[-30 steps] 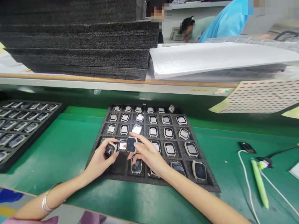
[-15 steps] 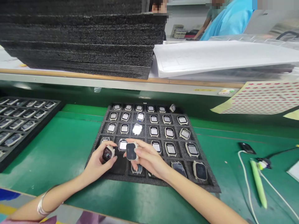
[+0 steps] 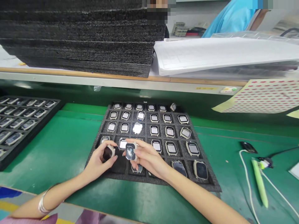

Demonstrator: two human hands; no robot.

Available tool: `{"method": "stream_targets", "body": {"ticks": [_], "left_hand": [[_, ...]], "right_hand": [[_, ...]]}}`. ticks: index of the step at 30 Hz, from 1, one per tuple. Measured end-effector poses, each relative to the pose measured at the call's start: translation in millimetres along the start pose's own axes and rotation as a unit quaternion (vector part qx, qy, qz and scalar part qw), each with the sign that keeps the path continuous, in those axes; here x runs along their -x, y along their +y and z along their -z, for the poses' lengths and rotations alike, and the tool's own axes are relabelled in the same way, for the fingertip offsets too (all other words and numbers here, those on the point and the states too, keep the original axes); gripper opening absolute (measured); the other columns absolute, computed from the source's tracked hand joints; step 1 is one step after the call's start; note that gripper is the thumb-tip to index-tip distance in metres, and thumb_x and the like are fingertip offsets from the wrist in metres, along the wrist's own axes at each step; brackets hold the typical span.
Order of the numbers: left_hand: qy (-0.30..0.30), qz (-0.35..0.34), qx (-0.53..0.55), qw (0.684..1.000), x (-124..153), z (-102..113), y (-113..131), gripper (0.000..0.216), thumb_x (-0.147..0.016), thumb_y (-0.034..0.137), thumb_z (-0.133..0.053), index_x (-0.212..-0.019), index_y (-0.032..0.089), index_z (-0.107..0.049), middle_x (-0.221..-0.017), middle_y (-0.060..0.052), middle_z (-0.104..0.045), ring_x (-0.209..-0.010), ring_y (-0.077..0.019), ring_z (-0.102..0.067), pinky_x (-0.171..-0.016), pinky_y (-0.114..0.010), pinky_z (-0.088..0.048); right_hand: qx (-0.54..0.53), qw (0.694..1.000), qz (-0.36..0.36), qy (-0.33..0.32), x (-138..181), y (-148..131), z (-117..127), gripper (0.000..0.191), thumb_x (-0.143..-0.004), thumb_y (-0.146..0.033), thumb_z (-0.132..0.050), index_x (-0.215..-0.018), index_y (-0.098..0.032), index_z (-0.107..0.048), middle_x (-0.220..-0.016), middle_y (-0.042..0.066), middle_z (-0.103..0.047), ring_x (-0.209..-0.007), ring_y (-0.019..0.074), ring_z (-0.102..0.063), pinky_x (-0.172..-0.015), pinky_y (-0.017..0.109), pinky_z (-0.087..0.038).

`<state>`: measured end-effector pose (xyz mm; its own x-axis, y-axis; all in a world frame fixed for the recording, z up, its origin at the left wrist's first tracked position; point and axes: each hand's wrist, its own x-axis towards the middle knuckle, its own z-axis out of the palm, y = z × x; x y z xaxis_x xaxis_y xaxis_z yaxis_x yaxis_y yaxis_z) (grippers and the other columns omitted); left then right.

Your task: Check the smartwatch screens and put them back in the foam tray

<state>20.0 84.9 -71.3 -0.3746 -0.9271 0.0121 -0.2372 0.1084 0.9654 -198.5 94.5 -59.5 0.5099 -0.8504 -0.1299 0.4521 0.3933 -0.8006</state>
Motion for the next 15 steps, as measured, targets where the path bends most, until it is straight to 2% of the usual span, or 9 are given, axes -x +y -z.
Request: {"method": "stream_targets", "body": {"ticks": [5, 11, 15], "left_hand": [[-0.041, 0.011, 0.013, 0.999, 1.7, 0.1, 2.5, 0.03, -0.077, 0.009, -0.054, -0.104, 0.023, -0.05, -0.077, 0.003, -0.051, -0.068, -0.0131, -0.048, -0.063, -0.023, -0.037], [-0.028, 0.02, 0.049, 0.998, 3.5, -1.9, 0.5, 0.029, -0.081, 0.017, -0.057, -0.108, 0.023, -0.047, -0.075, 0.003, -0.049, -0.064, -0.0138, -0.046, -0.06, -0.024, -0.037], [-0.035, 0.011, 0.053, 0.998, 3.9, -2.8, -0.6, 0.031, -0.08, 0.013, -0.056, -0.108, 0.024, -0.047, -0.077, 0.003, -0.049, -0.068, -0.0137, -0.046, -0.063, -0.023, -0.037]], "right_hand": [[-0.006, 1.0, 0.002, 0.005, -0.3, -0.4, -1.4, 0.045, -0.086, -0.034, -0.066, -0.125, -0.018, -0.051, -0.101, 0.013, -0.064, -0.055, 0.013, -0.056, -0.052, 0.027, -0.041], [0.003, 1.0, -0.005, 0.026, -0.3, -0.5, -3.2, 0.047, -0.084, -0.036, -0.068, -0.124, -0.017, -0.054, -0.103, 0.014, -0.065, -0.052, 0.0116, -0.054, -0.052, 0.027, -0.042], [0.025, 0.999, 0.004, 0.036, -0.3, 2.4, -3.7, 0.046, -0.084, -0.033, -0.07, -0.125, -0.018, -0.055, -0.102, 0.013, -0.066, -0.056, 0.0121, -0.056, -0.053, 0.025, -0.044]]}}
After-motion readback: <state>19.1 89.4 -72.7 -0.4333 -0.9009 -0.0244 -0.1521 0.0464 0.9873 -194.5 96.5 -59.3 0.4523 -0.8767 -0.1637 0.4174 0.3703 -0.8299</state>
